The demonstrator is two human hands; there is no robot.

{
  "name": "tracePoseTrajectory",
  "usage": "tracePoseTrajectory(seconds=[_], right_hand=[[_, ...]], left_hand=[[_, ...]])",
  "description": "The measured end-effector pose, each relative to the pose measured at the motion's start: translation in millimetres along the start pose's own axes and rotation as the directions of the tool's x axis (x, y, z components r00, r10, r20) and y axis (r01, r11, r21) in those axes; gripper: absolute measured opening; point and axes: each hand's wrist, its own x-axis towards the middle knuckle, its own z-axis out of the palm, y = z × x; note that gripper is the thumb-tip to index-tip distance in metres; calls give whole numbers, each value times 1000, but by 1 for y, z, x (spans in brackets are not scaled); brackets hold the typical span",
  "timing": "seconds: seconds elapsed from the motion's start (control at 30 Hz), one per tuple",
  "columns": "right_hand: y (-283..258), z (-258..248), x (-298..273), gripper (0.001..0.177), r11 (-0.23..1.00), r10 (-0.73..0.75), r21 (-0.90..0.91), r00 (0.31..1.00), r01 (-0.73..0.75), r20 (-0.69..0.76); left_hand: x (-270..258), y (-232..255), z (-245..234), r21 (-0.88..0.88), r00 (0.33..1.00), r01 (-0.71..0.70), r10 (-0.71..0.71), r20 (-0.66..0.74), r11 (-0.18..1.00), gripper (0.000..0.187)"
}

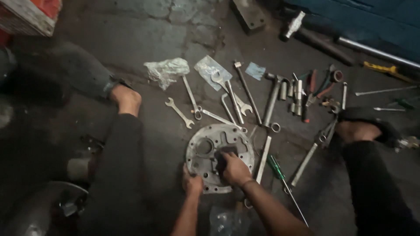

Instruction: The person cleans a metal housing by hand with a cloth, scrapes its surface with a metal strip, and then uses a screwdriver to clear debris from the holes.

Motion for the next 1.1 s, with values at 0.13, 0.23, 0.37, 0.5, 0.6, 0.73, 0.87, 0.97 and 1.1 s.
tracePoseTrajectory(seconds=[0.13, 0.23, 0.37, 0.5, 0.6, 0.73, 0.87, 0.97, 1.1], right_hand=[[-44, -24, -8, 37, 879, 399, -400, 860, -259, 318], [-34, -18, -12, 28, 821, 481, -507, 796, -262, 368], [-43, -42, -4, 29, 829, 496, -493, 752, -263, 434], [-36, -43, 3, 32, 754, 609, -507, 733, -417, 302], [-9, -8, 10, 43, 876, 430, -330, 880, -352, 202], [-7, 8, -9, 85, 999, 32, -34, 968, -24, 248], [-9, 12, -30, 69, 988, 145, 11, 952, -154, 269], [10, 9, -29, 74, 902, 427, -190, 866, -388, 260], [63, 22, -23, 45, 919, 369, -285, 847, -272, 382]], left_hand=[[-8, 3, -13, -24, 1000, 16, -15, 6, 1000, 83], [2, 9, -7, -28, 995, 85, -84, 53, 996, 83], [1, 4, -4, -119, 999, -38, 38, -9, 992, 81], [-4, 6, -4, 69, 995, 91, -94, 42, 993, 84], [7, 4, -3, -34, 1000, 25, -25, -16, 999, 77], [2, -3, 8, 16, 998, 56, -57, 21, 998, 81], [-15, -4, -11, -96, 975, 203, -193, 107, 975, 78], [-3, 8, 1, -116, 987, 141, -130, 97, 983, 87], [-6, -2, 0, -222, 986, 162, -146, 84, 962, 86]])
